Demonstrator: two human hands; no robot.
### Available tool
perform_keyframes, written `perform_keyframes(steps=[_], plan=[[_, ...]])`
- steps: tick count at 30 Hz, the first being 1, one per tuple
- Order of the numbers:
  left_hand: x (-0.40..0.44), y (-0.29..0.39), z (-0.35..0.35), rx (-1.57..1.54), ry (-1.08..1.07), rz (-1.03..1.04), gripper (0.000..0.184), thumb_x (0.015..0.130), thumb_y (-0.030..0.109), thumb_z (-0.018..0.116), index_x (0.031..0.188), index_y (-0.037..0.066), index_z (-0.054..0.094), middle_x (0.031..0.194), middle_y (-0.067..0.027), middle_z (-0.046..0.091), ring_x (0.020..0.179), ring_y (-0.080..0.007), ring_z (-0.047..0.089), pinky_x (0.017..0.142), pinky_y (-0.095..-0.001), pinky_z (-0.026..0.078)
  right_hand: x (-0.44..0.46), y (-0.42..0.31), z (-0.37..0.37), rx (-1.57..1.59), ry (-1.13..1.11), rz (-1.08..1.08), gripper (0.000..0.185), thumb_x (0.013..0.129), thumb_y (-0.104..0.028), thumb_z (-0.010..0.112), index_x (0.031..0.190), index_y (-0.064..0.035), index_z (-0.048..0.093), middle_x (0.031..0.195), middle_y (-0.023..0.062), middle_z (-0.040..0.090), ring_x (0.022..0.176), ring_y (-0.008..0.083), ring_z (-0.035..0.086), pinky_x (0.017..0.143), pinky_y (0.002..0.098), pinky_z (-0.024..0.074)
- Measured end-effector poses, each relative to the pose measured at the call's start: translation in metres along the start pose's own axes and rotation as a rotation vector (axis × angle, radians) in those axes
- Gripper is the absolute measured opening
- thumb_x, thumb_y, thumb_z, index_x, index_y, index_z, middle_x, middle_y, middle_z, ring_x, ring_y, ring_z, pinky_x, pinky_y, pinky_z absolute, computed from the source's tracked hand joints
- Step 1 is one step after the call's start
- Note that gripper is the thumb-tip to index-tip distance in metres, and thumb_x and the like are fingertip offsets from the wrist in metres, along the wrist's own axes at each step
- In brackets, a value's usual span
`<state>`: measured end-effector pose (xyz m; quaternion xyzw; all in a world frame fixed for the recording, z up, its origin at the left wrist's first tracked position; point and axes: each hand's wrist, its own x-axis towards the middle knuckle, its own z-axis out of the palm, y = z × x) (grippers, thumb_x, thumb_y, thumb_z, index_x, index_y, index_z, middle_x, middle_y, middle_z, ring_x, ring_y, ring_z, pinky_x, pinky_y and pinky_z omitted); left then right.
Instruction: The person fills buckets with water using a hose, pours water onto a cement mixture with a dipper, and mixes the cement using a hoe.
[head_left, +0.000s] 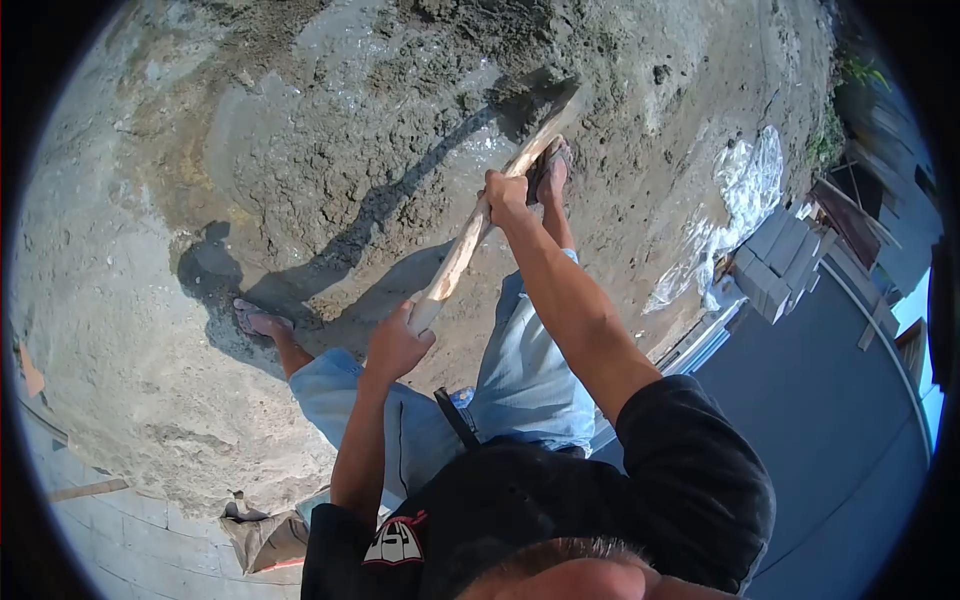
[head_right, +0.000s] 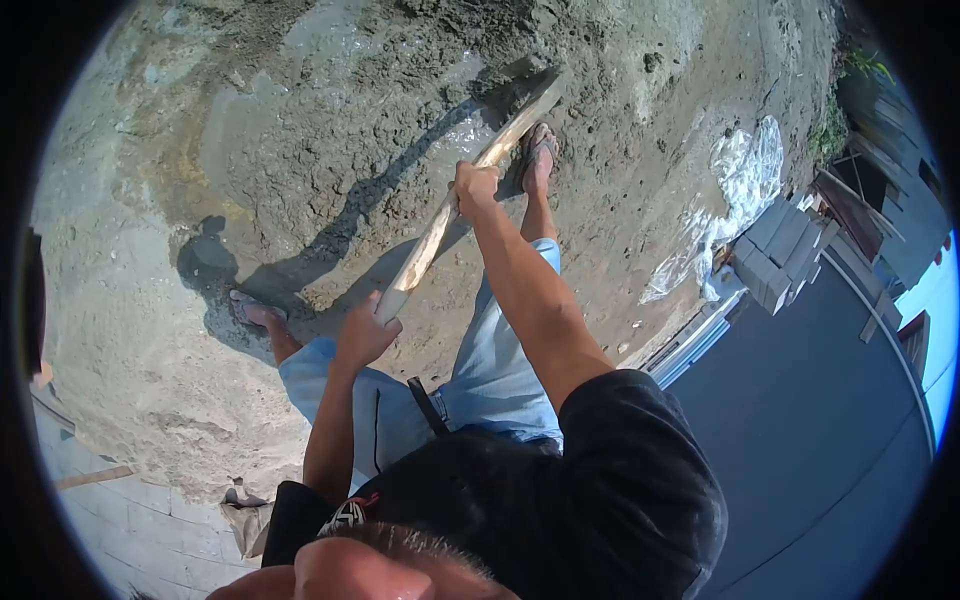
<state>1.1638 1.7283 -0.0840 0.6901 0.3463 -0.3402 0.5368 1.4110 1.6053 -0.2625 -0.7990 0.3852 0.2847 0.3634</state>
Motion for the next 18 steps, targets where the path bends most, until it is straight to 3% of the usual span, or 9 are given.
perform_keyframes(steps=[3,5,6,9,12,14,15,17,18], plan=[[-0.076,-0.026,-0.031,0.048,-0.053,-0.083,0.049,0.068,0.025,0.068,0.109,0.003,0.054,0.084,-0.0245,0.064,0.078,-0.0408,0.064,0.071,-0.0462,0.051,-0.086,0.046,0.021,-0.016,-0.219,0.1,0.022,0.076,-0.008,0.061,0.088,0.0054,0.048,0.063,0.0114,0.054,0.045,0.0205,0.053,0.039,0.0358,0.0428],[-0.104,-0.028,-0.034,0.014,-0.048,-0.087,0.048,0.067,0.024,0.068,0.108,0.003,0.054,0.082,-0.0243,0.064,0.076,-0.0411,0.063,0.069,-0.0465,0.051,-0.087,0.11,0.036,0.016,-0.163,0.008,0.026,0.077,-0.008,0.061,0.093,0.0011,0.043,0.061,0.0113,0.054,0.045,0.0208,0.054,0.038,0.0364,0.0439],[-0.119,-0.028,-0.028,-0.015,-0.054,-0.073,0.048,0.068,0.024,0.068,0.109,0.004,0.054,0.082,-0.0238,0.064,0.075,-0.041,0.063,0.068,-0.0467,0.051,-0.112,0.089,0.02,0.036,-0.287,0.036,0.027,0.077,-0.007,0.06,0.095,-0.0007,0.04,0.062,0.0105,0.052,0.045,0.0208,0.054,0.038,0.036,0.0442],[-0.105,-0.019,0.003,-0.035,-0.039,-0.042,0.047,0.068,0.023,0.068,0.108,0.005,0.053,0.081,-0.0227,0.064,0.074,-0.0406,0.064,0.067,-0.047,0.051,-0.136,0.02,-0.016,0.102,-0.199,-0.002,0.025,0.077,-0.006,0.059,0.093,-0.0018,0.039,0.063,0.0092,0.05,0.044,0.0195,0.052,0.038,0.0347,0.0435],[-0.024,0.016,0.038,-0.103,-0.004,0.079,0.043,0.069,0.023,0.067,0.105,0.006,0.052,0.08,-0.0217,0.064,0.075,-0.0397,0.064,0.066,-0.047,0.05,-0.068,-0.06,-0.043,0.06,-0.066,-0.199,0.026,0.078,-0.008,0.059,0.096,-0.0025,0.041,0.065,0.0078,0.05,0.045,0.0176,0.051,0.04,0.0337,0.0434],[0.054,0.052,0.046,-0.163,0.022,0.171,0.041,0.07,0.025,0.066,0.102,0.005,0.049,0.081,-0.0232,0.063,0.078,-0.0424,0.062,0.069,-0.0468,0.05,0.015,-0.11,-0.051,-0.066,0.058,-0.419,0.017,0.076,-0.01,0.062,0.083,-0.0003,0.049,0.062,0.0064,0.053,0.045,0.0172,0.051,0.04,0.034,0.0431],[0.089,0.078,0.036,-0.178,-0.018,0.15,0.04,0.07,0.025,0.065,0.1,0.004,0.049,0.082,-0.0238,0.063,0.079,-0.0429,0.061,0.07,-0.047,0.05,0.025,-0.148,-0.051,-0.028,0.043,-0.448,0.017,0.076,-0.01,0.062,0.075,0.0007,0.048,0.06,0.0073,0.054,0.045,0.0183,0.053,0.039,0.0335,0.0433],[0.118,0.093,0.02,-0.192,-0.059,0.114,0.039,0.07,0.025,0.064,0.098,0.003,0.048,0.083,-0.0244,0.063,0.081,-0.0435,0.061,0.071,-0.0472,0.049,0.071,-0.176,-0.036,-0.076,0.065,-0.452,0.023,0.075,-0.012,0.061,0.084,0.0072,0.052,0.06,0.0118,0.055,0.047,0.0202,0.054,0.039,0.034,0.0439],[0.12,0.091,0.016,-0.238,-0.059,0.106,0.04,0.07,0.026,0.064,0.1,0.003,0.049,0.085,-0.0251,0.063,0.083,-0.0433,0.061,0.072,-0.0474,0.049,0.069,-0.177,-0.024,-0.043,0.024,-0.387,0.025,0.071,-0.013,0.064,0.074,0.0071,0.05,0.059,0.0128,0.056,0.05,0.0216,0.057,0.041,0.0362,0.045]])
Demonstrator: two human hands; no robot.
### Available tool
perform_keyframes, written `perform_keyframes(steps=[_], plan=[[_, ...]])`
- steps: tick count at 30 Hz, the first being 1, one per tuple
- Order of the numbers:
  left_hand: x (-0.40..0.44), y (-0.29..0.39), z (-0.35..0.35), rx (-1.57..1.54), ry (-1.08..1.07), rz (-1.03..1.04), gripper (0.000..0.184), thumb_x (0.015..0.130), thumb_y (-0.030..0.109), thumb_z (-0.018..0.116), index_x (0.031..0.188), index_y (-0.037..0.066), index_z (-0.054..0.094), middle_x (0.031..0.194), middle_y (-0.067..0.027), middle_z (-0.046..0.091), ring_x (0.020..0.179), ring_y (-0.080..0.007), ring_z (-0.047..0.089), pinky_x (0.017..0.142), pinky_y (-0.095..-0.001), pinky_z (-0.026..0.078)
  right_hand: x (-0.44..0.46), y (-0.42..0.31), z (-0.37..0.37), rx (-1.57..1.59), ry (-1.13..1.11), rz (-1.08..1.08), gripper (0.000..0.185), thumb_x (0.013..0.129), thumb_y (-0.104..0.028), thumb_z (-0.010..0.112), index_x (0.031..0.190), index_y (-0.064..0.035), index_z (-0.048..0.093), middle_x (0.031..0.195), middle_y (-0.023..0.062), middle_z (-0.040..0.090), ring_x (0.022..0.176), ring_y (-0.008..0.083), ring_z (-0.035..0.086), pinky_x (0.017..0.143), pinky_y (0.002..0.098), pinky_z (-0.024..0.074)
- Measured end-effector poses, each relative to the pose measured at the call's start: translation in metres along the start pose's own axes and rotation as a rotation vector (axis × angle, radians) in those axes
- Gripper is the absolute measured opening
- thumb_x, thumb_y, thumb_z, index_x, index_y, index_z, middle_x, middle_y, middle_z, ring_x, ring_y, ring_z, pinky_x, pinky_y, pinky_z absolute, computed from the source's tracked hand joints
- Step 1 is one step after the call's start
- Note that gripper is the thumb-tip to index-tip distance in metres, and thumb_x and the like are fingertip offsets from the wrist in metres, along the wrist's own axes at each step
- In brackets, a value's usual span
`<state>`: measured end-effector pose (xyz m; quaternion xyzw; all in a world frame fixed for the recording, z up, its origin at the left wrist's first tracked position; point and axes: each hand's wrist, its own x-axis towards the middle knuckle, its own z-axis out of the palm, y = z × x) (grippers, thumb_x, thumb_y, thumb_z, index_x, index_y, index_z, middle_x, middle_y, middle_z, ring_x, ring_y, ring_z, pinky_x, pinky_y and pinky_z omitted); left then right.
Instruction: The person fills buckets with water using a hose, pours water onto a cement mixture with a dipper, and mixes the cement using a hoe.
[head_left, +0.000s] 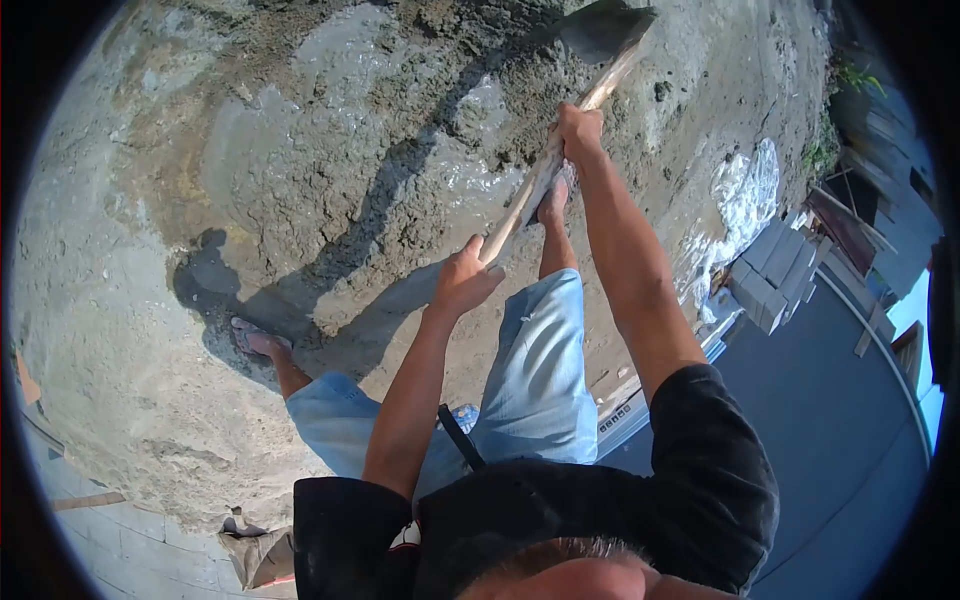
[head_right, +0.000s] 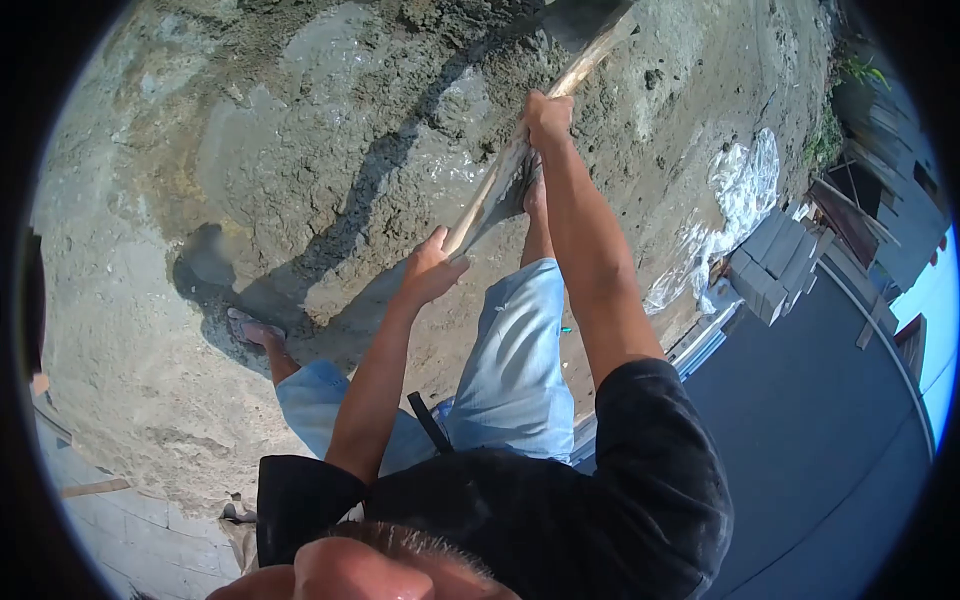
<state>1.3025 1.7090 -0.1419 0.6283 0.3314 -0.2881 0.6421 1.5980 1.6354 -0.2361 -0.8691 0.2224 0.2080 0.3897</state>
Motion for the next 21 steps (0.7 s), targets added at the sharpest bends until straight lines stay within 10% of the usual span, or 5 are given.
perform_keyframes(steps=[4,7,12,21], plan=[[-0.064,-0.038,-0.015,-0.008,0.189,-0.06,0.046,0.07,0.027,0.064,0.107,0.002,0.052,0.088,-0.0263,0.063,0.084,-0.0427,0.061,0.073,-0.0474,0.049,-0.059,0.076,0.057,-0.366,-0.085,0.087,0.017,0.074,-0.015,0.066,0.076,-0.0005,0.057,0.063,0.01,0.06,0.054,0.0229,0.06,0.045,0.0364,0.0445],[-0.122,-0.075,-0.046,0.098,0.179,-0.105,0.049,0.069,0.025,0.065,0.11,0.001,0.053,0.084,-0.0259,0.063,0.079,-0.0424,0.062,0.07,-0.0469,0.049,-0.057,0.221,0.105,-0.474,-0.372,-0.474,0.015,0.075,-0.016,0.065,0.081,-0.0038,0.057,0.066,0.0071,0.06,0.054,0.0223,0.06,0.047,0.0367,0.0436],[-0.248,-0.093,-0.087,0.229,0.214,-0.232,0.039,0.069,0.022,0.066,0.101,0.003,0.053,0.078,-0.025,0.063,0.075,-0.0432,0.062,0.068,-0.0488,0.049,-0.279,0.097,0.105,0.017,-0.29,0.408,0.025,0.076,-0.011,0.062,0.088,0.0076,0.05,0.062,0.0127,0.055,0.044,0.0217,0.053,0.039,0.0373,0.042],[-0.317,-0.117,-0.019,-0.065,0.35,-0.196,0.037,0.069,0.019,0.067,0.1,0.005,0.052,0.078,-0.0226,0.064,0.075,-0.042,0.063,0.066,-0.0482,0.05,-0.353,0.069,0.07,0.014,-0.423,0.193,0.019,0.076,-0.007,0.06,0.083,0.0012,0.044,0.056,0.0093,0.051,0.042,0.0196,0.052,0.036,0.0348,0.0429]])
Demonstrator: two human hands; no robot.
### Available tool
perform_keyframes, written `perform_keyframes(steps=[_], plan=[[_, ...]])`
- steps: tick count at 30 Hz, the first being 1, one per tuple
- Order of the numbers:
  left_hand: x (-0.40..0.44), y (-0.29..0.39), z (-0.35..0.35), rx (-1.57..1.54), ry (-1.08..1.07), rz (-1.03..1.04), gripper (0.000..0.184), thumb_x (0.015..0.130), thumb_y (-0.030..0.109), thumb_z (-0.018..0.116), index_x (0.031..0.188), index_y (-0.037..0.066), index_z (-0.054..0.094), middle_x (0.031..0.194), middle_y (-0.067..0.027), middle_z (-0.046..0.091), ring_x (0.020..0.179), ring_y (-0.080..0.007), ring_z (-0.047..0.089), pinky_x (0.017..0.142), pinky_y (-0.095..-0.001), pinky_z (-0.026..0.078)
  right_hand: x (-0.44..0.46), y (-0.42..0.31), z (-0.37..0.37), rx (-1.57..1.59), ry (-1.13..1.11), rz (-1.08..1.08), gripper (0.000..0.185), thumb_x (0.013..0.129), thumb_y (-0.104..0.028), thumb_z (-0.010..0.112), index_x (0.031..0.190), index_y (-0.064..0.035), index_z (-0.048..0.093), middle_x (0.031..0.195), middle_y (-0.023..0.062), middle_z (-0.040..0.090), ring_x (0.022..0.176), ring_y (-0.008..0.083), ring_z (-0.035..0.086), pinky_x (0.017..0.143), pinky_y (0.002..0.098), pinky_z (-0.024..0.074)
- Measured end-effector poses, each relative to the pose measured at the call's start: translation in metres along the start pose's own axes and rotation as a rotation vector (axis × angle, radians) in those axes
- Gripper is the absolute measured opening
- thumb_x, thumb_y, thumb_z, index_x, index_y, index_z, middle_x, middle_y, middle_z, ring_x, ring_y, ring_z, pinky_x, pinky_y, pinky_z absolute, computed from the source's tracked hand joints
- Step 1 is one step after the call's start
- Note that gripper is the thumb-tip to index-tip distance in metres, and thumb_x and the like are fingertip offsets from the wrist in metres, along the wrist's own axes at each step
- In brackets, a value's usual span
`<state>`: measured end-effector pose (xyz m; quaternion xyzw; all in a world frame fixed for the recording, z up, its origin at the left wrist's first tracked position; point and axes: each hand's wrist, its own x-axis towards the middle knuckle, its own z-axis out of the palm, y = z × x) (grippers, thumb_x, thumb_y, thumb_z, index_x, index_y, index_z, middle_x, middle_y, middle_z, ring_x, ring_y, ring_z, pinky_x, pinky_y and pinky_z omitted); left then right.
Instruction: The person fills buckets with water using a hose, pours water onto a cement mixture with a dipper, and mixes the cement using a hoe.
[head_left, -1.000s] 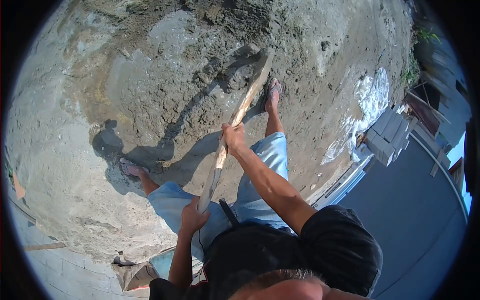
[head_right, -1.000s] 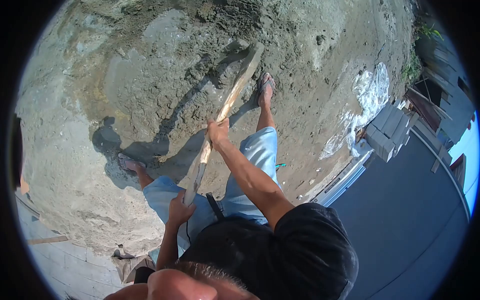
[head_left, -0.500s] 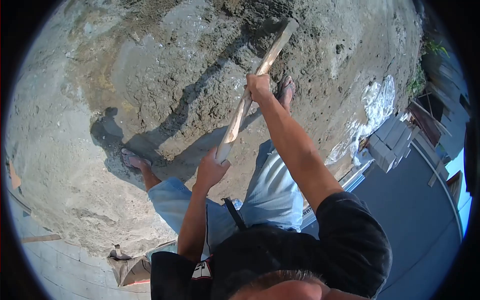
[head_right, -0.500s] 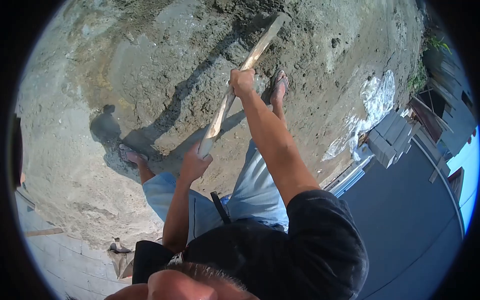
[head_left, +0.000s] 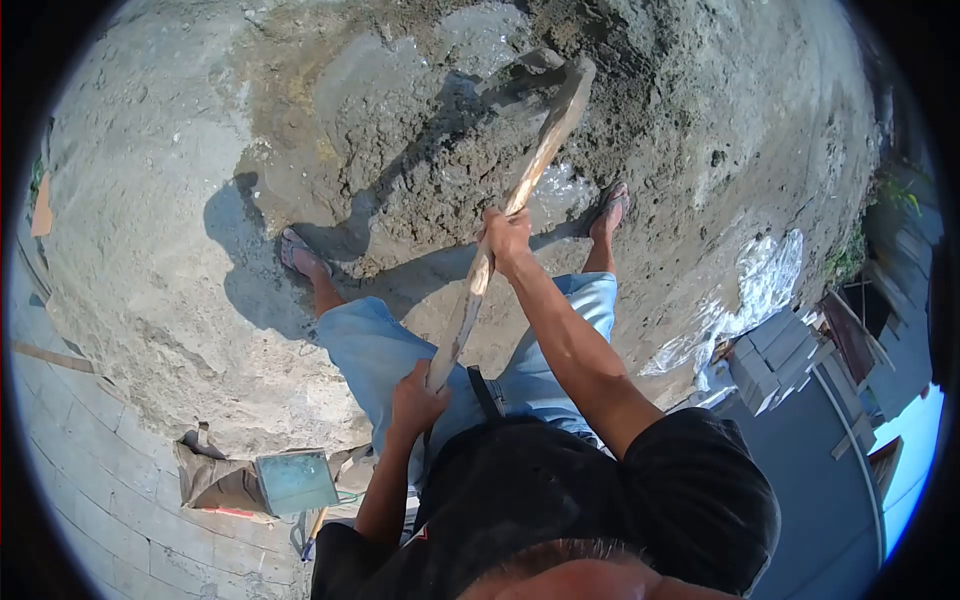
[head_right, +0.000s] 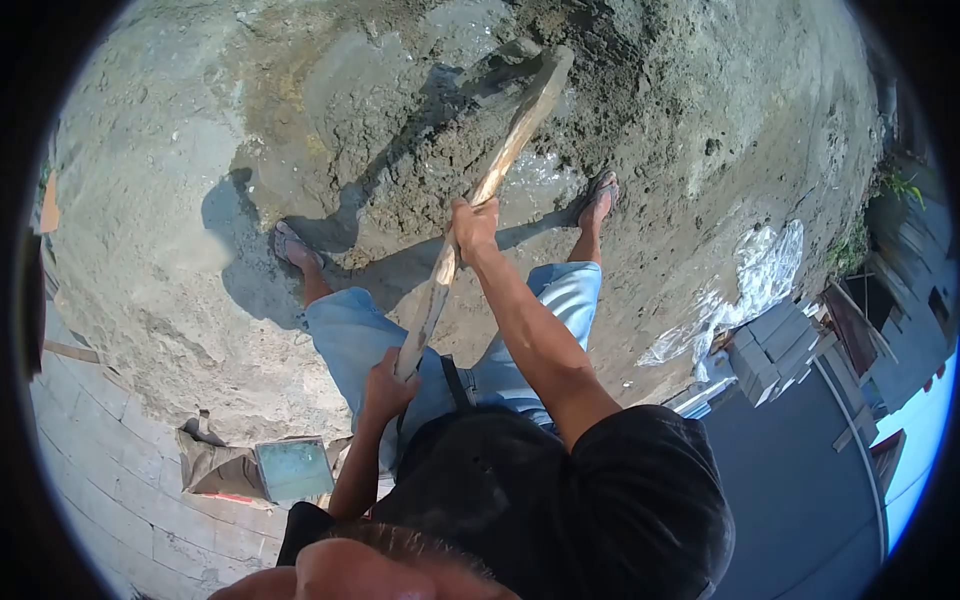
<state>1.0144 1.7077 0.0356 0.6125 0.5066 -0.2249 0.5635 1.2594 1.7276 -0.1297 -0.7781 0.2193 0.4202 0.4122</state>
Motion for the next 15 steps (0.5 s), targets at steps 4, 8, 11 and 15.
perform_keyframes(steps=[4,8,11,15], plan=[[0.118,0.054,0.033,-0.093,0.082,0.147,0.037,0.071,0.02,0.067,0.101,0.005,0.051,0.078,-0.0222,0.063,0.073,-0.0418,0.062,0.064,-0.0468,0.05,0.115,-0.104,-0.004,-0.186,-0.052,-0.281,0.013,0.074,-0.01,0.059,0.073,0.0023,0.054,0.057,0.0111,0.055,0.047,0.0207,0.054,0.04,0.0357,0.0422],[0.126,0.024,0.013,-0.119,0.059,0.057,0.036,0.073,0.02,0.065,0.101,0.003,0.051,0.077,-0.0239,0.063,0.074,-0.0424,0.062,0.065,-0.0478,0.049,0.131,-0.044,0.046,-0.233,-0.029,-0.149,0.02,0.073,-0.014,0.06,0.072,0.0054,0.054,0.059,0.0118,0.056,0.048,0.0236,0.055,0.043,0.0369,0.0426],[0.037,-0.039,-0.022,0.004,0.084,-0.062,0.036,0.072,0.019,0.064,0.101,0.002,0.051,0.078,-0.0253,0.063,0.075,-0.043,0.062,0.066,-0.0479,0.049,0.078,0.087,0.08,-0.199,-0.077,0.052,0.023,0.074,-0.014,0.062,0.084,0.0032,0.05,0.064,0.0103,0.055,0.05,0.0225,0.054,0.044,0.0382,0.0425],[-0.043,-0.071,-0.078,0.057,-0.098,-0.185,0.039,0.07,0.019,0.066,0.103,0.002,0.053,0.08,-0.0249,0.063,0.076,-0.0433,0.062,0.068,-0.0472,0.05,-0.049,0.103,0.077,-0.064,-0.107,0.209,0.035,0.078,-0.012,0.062,0.1,-0.0003,0.037,0.067,0.011,0.054,0.05,0.0199,0.055,0.046,0.0362,0.0461]])
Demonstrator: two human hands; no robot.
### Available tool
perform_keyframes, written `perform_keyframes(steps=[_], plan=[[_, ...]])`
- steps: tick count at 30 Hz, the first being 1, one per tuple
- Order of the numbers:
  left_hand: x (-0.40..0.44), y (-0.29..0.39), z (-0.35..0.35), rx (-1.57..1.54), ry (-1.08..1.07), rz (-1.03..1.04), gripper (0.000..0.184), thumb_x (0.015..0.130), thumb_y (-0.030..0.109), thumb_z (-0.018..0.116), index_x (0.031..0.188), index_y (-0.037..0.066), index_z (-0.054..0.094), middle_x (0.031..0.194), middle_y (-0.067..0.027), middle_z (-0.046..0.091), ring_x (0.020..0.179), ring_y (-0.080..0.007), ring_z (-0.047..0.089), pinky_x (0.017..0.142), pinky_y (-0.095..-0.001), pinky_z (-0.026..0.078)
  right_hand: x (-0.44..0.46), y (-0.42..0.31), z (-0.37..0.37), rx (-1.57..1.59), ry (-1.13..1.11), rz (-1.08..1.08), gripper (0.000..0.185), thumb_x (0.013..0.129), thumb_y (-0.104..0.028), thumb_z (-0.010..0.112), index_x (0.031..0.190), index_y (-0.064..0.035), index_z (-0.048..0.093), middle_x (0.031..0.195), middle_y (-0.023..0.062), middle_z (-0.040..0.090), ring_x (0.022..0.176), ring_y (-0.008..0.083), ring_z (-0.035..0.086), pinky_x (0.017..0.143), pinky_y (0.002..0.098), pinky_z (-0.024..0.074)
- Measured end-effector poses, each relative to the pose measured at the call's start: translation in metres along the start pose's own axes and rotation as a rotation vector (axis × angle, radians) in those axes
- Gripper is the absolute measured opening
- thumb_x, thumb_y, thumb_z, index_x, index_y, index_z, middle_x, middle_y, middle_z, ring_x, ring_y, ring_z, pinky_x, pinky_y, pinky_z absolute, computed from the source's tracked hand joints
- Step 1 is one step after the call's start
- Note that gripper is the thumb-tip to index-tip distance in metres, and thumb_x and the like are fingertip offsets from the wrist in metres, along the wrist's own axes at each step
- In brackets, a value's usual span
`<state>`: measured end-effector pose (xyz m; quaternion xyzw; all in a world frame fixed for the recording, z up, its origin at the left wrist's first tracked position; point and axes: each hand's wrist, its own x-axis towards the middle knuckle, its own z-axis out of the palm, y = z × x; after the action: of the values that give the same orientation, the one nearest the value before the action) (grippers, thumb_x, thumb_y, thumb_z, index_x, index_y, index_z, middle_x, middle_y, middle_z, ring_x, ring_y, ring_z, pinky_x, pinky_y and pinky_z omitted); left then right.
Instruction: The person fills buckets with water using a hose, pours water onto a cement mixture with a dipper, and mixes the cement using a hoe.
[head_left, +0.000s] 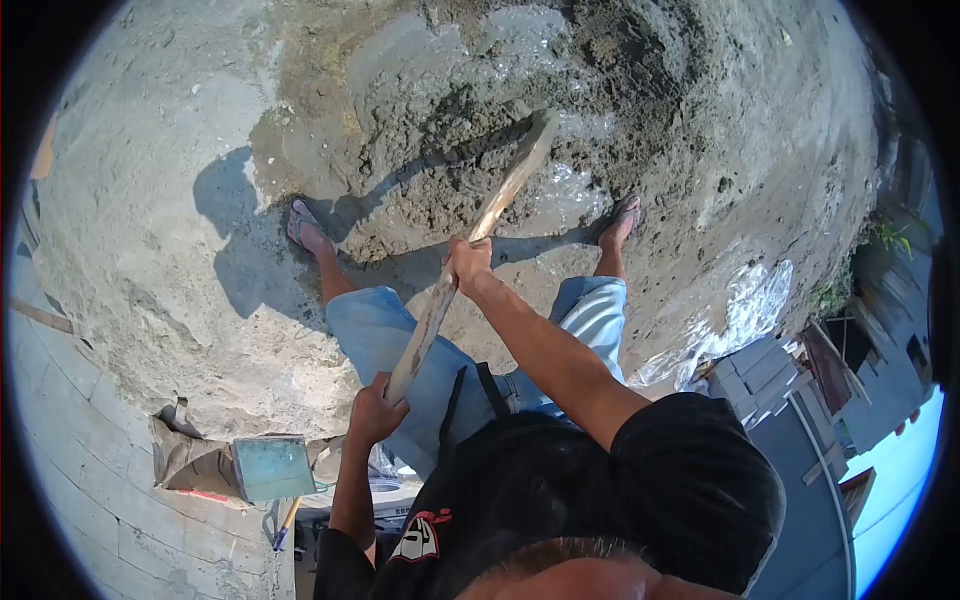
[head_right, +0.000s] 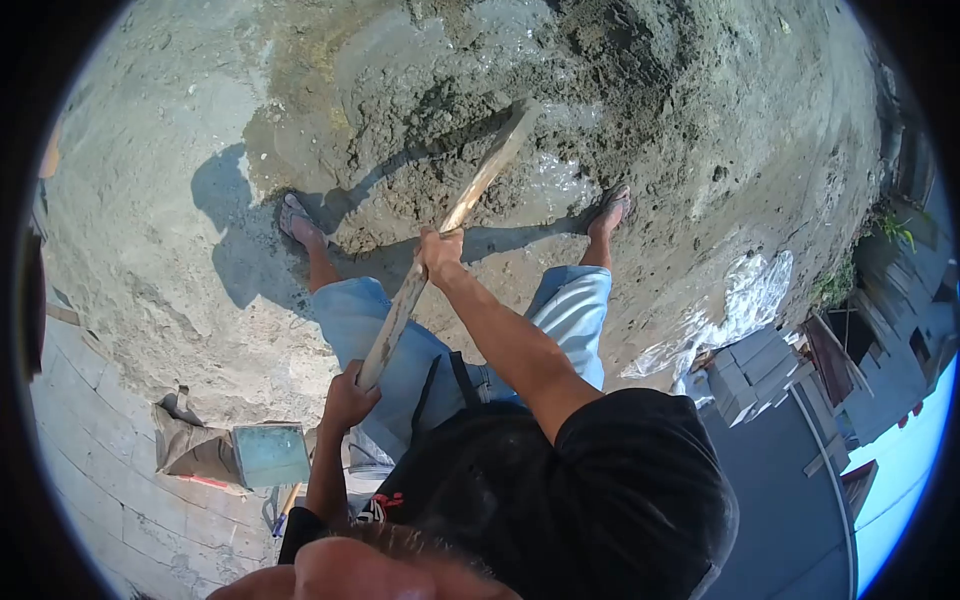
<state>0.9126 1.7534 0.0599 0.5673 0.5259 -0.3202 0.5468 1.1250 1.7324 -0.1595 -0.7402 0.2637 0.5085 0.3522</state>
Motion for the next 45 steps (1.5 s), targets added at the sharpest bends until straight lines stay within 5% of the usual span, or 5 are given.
perform_keyframes(steps=[7,21,28,33,45], plan=[[-0.092,-0.035,0.034,-0.096,0.123,-0.069,0.037,0.065,0.016,0.072,0.097,0.004,0.058,0.078,-0.0222,0.065,0.075,-0.0398,0.065,0.067,-0.0464,0.051,-0.09,0.039,-0.021,0.024,-0.014,0.049,0.036,0.079,-0.011,0.062,0.099,-0.0084,0.031,0.073,0.0095,0.049,0.051,0.0211,0.054,0.043,0.0375,0.0471],[0.168,0.103,0.115,-0.542,0.366,0.256,0.031,0.074,0.014,0.063,0.097,0.002,0.046,0.072,-0.0197,0.059,0.064,-0.0352,0.062,0.058,-0.0388,0.048,0.101,-0.196,0.024,-0.647,0.086,-0.526,0.051,0.075,-0.025,0.068,0.106,0.0038,0.041,0.092,0.0228,0.062,0.084,0.0343,0.065,0.072,0.0399,0.0547],[0.052,0.066,0.137,-0.66,0.029,-0.189,0.037,0.072,0.011,0.061,0.103,-0.004,0.048,0.078,-0.0156,0.056,0.072,-0.0215,0.056,0.064,-0.0378,0.048,0.065,-0.046,0.027,-0.922,-0.108,-0.222,0.053,0.077,-0.027,0.064,0.11,0.0053,0.038,0.108,0.0255,0.059,0.105,0.0396,0.058,0.084,0.0474,0.0494],[-0.033,0.077,0.085,-0.193,0.014,-0.036,0.044,0.07,0.018,0.064,0.106,-0.002,0.05,0.08,-0.0202,0.062,0.075,-0.0351,0.062,0.07,-0.0438,0.049,-0.004,-0.005,-0.056,-0.27,-0.062,0.02,0.04,0.074,-0.017,0.064,0.101,0.0047,0.043,0.067,0.0126,0.056,0.052,0.0213,0.058,0.046,0.0338,0.0474],[0.142,0.109,0.095,0.065,-0.074,0.24,0.043,0.07,0.022,0.065,0.105,0.002,0.05,0.081,-0.0248,0.063,0.078,-0.0431,0.062,0.068,-0.0497,0.049,0.131,-0.102,-0.144,-0.006,0.289,-0.19,0.019,0.073,-0.013,0.062,0.072,0.0046,0.054,0.059,0.012,0.056,0.045,0.0219,0.053,0.039,0.0365,0.0406]])
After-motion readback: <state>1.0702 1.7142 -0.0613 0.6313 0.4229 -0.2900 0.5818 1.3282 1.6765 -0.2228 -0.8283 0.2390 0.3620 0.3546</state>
